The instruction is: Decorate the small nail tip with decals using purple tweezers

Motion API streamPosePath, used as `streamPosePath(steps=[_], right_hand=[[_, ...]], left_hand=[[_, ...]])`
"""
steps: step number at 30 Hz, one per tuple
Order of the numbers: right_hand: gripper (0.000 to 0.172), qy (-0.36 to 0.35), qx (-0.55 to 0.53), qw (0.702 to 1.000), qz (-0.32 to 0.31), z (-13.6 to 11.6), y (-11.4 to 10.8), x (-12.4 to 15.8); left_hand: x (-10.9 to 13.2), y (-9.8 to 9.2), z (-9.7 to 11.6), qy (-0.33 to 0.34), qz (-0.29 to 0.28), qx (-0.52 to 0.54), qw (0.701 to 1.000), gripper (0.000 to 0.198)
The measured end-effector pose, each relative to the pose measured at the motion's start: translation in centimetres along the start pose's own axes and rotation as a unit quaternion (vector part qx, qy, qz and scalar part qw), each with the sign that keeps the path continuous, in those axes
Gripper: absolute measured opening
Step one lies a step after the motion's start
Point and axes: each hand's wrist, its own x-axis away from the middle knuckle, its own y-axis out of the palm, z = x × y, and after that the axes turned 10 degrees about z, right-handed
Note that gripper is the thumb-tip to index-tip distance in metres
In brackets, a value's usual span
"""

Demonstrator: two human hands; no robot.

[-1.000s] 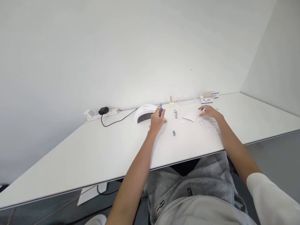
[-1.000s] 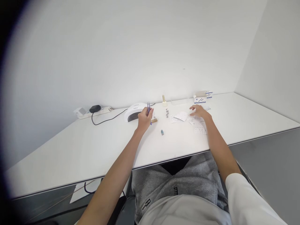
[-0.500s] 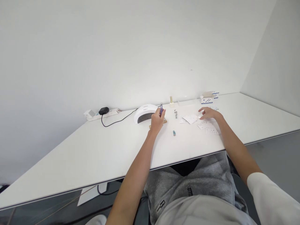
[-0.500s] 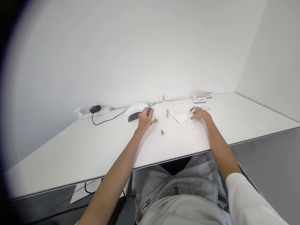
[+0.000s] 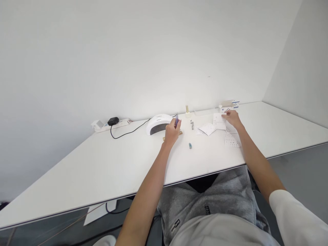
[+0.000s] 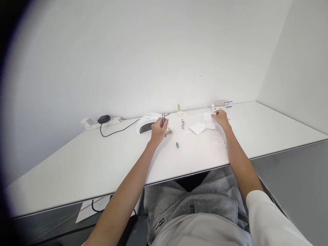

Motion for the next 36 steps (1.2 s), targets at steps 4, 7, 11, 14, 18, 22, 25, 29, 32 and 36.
streamPosePath(steps=[4, 7, 11, 14, 18, 22, 25, 29, 32, 36], right_hand=[[0.033, 0.04, -0.04, 0.996, 0.068, -0.4, 0.1, -0.3], [0.037, 0.036, -0.046, 0.994, 0.088, -0.8, 0.1, -0.1], [0.039, 0.056, -0.076, 0.993, 0.076, -1.8, 0.5, 0.7], [0.035, 0.081, -0.137, 0.987, 0.024, -3.1, 1.1, 1.6], [0.03, 0.106, -0.192, 0.973, -0.067, -5.8, 1.8, 2.7], [0.029, 0.045, -0.217, 0.965, -0.138, -8.8, 3.2, 3.7], [0.018, 0.009, -0.216, 0.963, -0.162, -10.5, 5.3, 4.7], [0.018, 0.028, -0.228, 0.957, -0.176, -11.0, 8.1, 6.7], [0.025, 0.007, -0.242, 0.957, -0.159, -10.7, 9.1, 8.1], [0.011, 0.058, -0.346, 0.919, -0.182, -10.4, 9.3, 9.0]], left_hand=[[-0.1, 0.0, -0.1, 0.001, -0.014, 0.005, 1.0, 0.027], [-0.2, -0.2, -0.3, 0.008, 0.011, 0.006, 1.0, 0.03], [-0.3, -0.6, -0.3, 0.005, 0.076, 0.009, 0.997, 0.034], [-0.3, -0.8, -0.2, 0.003, 0.1, 0.001, 0.995, 0.034], [-0.3, -0.5, -0.5, 0.008, 0.079, -0.01, 0.997, 0.031], [-0.2, -0.2, -0.9, -0.003, 0.063, -0.016, 0.998, 0.026], [-0.2, -0.2, -0.9, -0.008, 0.053, -0.03, 0.998, 0.022], [-0.1, -0.3, -0.6, -0.009, 0.026, -0.058, 0.998, 0.021], [0.0, -0.3, -0.3, 0.026, -0.009, -0.066, 0.997, 0.024], [0.2, -0.2, -0.2, 0.055, -0.06, -0.052, 0.995, 0.025]])
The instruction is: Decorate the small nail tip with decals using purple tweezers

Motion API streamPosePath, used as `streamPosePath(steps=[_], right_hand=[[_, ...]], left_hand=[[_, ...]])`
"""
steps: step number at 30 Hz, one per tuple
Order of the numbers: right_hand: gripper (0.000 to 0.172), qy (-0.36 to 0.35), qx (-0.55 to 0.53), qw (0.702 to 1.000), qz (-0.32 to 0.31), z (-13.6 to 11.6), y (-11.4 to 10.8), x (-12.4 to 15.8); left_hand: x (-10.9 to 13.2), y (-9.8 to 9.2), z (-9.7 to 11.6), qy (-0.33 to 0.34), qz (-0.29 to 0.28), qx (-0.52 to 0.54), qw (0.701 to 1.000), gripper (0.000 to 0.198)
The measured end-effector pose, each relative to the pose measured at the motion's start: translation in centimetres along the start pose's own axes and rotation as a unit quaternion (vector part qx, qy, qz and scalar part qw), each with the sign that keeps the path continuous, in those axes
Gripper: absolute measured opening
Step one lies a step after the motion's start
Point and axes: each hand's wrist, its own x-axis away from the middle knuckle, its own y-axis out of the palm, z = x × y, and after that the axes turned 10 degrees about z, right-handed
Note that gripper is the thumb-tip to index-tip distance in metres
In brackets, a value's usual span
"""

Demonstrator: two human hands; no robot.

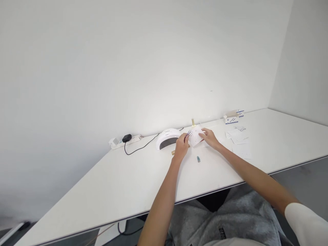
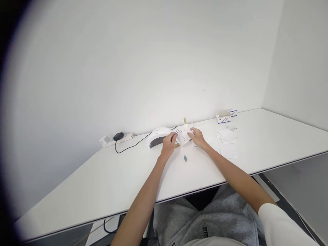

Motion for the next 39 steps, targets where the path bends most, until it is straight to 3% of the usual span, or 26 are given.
streamPosePath(steps=[6, 12, 17, 25, 39], right_hand=[[0.019, 0.081, -0.083, 0.993, 0.034, -0.2, 0.4, 0.3], [0.019, 0.104, -0.075, 0.992, -0.003, -0.5, 0.9, 1.4], [0.011, 0.085, -0.059, 0.995, -0.005, -0.4, 1.0, 1.4], [0.023, 0.023, 0.027, 0.999, 0.027, -0.1, 0.7, 1.2], [0.022, 0.009, 0.004, 0.999, 0.039, -0.5, 0.8, 1.4]], left_hand=[[0.5, 0.7, 0.3, 0.0, -0.057, -0.042, 0.997, 0.021], [0.7, 1.0, 0.6, -0.002, -0.027, -0.058, 0.998, 0.018], [0.6, 1.0, 0.8, -0.013, -0.008, -0.057, 0.998, 0.018], [0.5, 1.1, 1.0, -0.035, -0.014, -0.075, 0.996, 0.017], [0.4, 0.9, 0.9, -0.052, -0.021, -0.066, 0.996, 0.017]])
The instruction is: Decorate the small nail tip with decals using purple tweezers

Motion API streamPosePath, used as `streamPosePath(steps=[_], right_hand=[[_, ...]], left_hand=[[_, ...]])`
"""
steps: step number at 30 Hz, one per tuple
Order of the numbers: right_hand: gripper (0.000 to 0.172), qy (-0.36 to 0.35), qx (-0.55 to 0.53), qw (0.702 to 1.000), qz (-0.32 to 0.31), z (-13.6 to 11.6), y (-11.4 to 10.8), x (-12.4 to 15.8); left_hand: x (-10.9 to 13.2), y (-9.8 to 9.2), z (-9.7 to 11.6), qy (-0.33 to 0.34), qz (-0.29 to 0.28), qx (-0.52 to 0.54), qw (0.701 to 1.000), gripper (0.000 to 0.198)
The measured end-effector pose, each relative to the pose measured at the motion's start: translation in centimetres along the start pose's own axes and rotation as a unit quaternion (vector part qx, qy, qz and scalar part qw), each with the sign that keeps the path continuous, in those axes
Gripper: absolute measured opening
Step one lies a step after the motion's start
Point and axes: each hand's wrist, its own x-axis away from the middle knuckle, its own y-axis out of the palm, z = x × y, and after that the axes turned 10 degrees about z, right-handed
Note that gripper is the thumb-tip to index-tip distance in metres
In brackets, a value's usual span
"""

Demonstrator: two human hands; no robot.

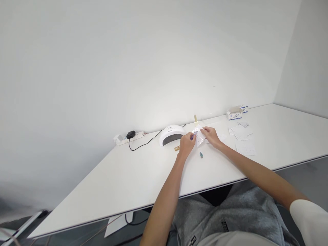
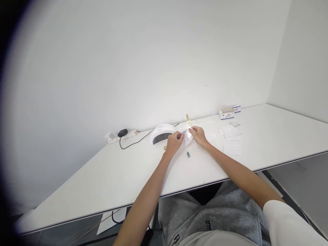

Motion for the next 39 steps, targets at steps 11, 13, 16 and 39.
streamPosePath(steps=[11, 13, 16, 39], right_hand=[[0.023, 0.002, -0.017, 1.0, -0.004, -0.3, 0.05, 0.07], [0.023, 0.003, -0.018, 1.0, -0.006, -0.34, 0.05, 0.1], [0.023, 0.005, -0.015, 1.0, -0.011, -0.31, -0.01, 0.08], [0.018, 0.113, -0.1, 0.988, -0.031, -0.03, -0.19, 0.07]], left_hand=[[-0.09, -0.04, 0.11, -0.003, -0.004, -0.003, 1.0, 0.016], [-0.1, -0.02, 0.05, 0.0, -0.004, -0.005, 1.0, 0.016], [-0.1, -0.02, -0.01, 0.0, -0.004, -0.005, 1.0, 0.016], [-0.03, -0.21, -0.03, 0.009, -0.023, -0.003, 1.0, 0.019]])
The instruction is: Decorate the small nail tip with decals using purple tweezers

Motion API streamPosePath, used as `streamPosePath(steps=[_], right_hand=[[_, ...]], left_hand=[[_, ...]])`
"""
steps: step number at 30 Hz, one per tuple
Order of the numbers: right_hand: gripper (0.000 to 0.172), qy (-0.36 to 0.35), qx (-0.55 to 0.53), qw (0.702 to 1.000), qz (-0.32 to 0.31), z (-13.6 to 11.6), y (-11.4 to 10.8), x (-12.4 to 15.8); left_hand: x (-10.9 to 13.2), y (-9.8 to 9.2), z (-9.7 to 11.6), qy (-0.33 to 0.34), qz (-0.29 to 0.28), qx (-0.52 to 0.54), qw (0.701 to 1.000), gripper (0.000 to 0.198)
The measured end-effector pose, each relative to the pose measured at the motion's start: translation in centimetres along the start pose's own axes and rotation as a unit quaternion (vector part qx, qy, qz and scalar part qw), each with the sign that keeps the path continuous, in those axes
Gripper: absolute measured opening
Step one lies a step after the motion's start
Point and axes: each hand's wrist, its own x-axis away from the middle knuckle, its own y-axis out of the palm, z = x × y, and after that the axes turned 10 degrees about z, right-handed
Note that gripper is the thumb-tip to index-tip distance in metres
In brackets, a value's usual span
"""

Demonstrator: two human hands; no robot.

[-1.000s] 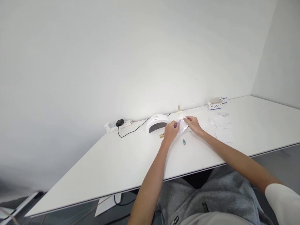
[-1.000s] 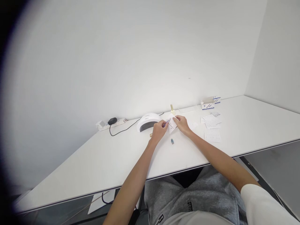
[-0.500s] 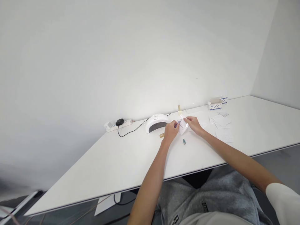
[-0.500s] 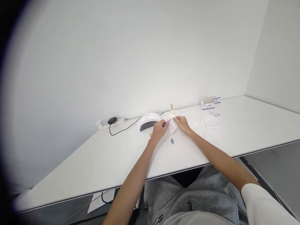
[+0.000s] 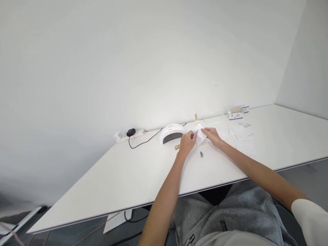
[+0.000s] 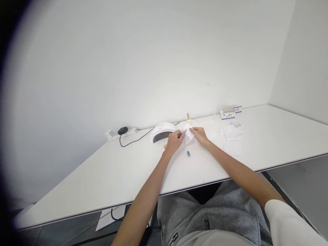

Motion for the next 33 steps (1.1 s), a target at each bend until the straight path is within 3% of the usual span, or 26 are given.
streamPosePath(steps=[21, 33], right_hand=[[0.026, -0.007, 0.008, 1.0, -0.027, -0.16, 0.16, 0.45], [0.016, -0.002, 0.015, 1.0, 0.004, -0.16, 0.38, 0.5]], left_hand=[[-0.03, 0.05, 0.02, 0.004, 0.007, 0.023, 1.0, 0.024], [-0.15, 0.13, -0.36, -0.021, 0.001, 0.045, 0.999, 0.021]])
